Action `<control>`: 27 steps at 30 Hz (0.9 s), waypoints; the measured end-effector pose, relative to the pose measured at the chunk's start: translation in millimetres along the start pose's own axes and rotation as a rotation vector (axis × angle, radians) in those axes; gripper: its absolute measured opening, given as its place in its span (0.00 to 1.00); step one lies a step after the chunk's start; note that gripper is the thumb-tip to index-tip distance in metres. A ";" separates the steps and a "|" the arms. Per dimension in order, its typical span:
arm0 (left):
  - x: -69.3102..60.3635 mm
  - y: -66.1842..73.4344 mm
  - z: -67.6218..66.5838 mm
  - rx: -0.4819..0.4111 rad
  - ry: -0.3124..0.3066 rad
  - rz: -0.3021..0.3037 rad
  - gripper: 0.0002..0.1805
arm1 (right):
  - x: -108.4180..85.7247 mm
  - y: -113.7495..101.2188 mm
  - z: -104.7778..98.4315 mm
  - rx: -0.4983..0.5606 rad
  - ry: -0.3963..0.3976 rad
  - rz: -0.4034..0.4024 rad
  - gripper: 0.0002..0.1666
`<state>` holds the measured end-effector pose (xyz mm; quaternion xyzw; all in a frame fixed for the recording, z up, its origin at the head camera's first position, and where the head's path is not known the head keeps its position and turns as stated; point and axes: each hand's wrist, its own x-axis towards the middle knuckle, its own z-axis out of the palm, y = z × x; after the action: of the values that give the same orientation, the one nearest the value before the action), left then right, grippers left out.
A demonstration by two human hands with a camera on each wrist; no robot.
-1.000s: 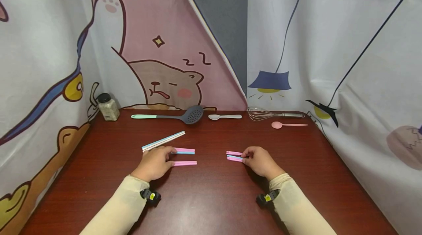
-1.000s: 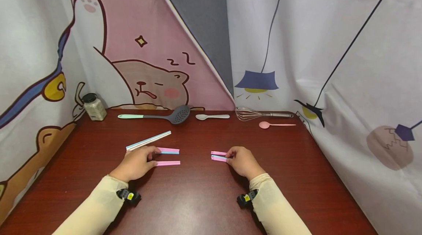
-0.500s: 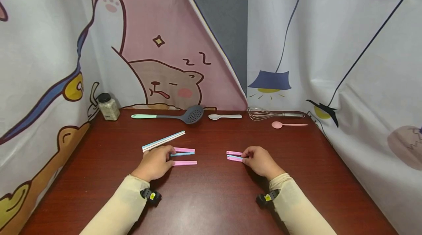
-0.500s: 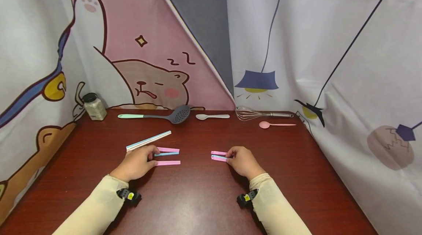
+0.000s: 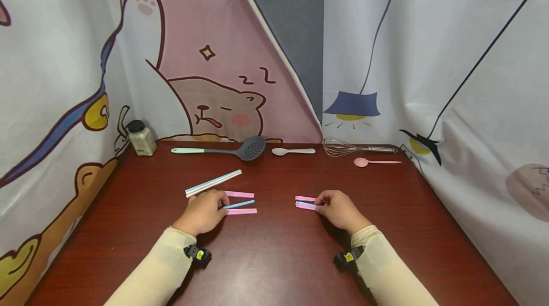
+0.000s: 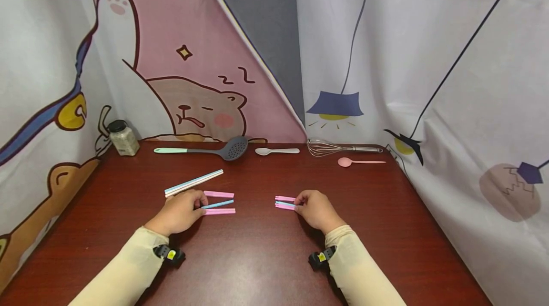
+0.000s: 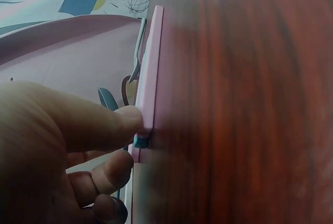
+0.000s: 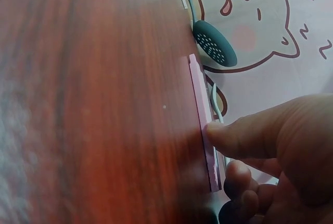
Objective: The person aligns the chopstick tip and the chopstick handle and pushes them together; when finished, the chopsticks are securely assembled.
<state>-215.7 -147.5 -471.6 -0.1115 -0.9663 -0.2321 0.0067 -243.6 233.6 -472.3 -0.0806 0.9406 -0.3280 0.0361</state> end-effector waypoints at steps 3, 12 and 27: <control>0.1 0.5 0.5 0.011 -0.007 -0.005 0.07 | 0.6 -0.3 -0.4 0.004 -0.003 -0.003 0.05; 1.1 1.7 1.1 -0.003 -0.020 -0.011 0.07 | 2.5 0.0 2.0 -0.001 -0.010 -0.006 0.07; 3.1 1.6 1.7 -0.067 0.033 -0.001 0.05 | -1.5 -7.5 3.3 0.023 0.024 -0.087 0.06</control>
<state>-218.4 -144.7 -472.2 -0.1073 -0.9578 -0.2659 0.0187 -240.8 226.0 -470.3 -0.1171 0.9327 -0.3409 0.0116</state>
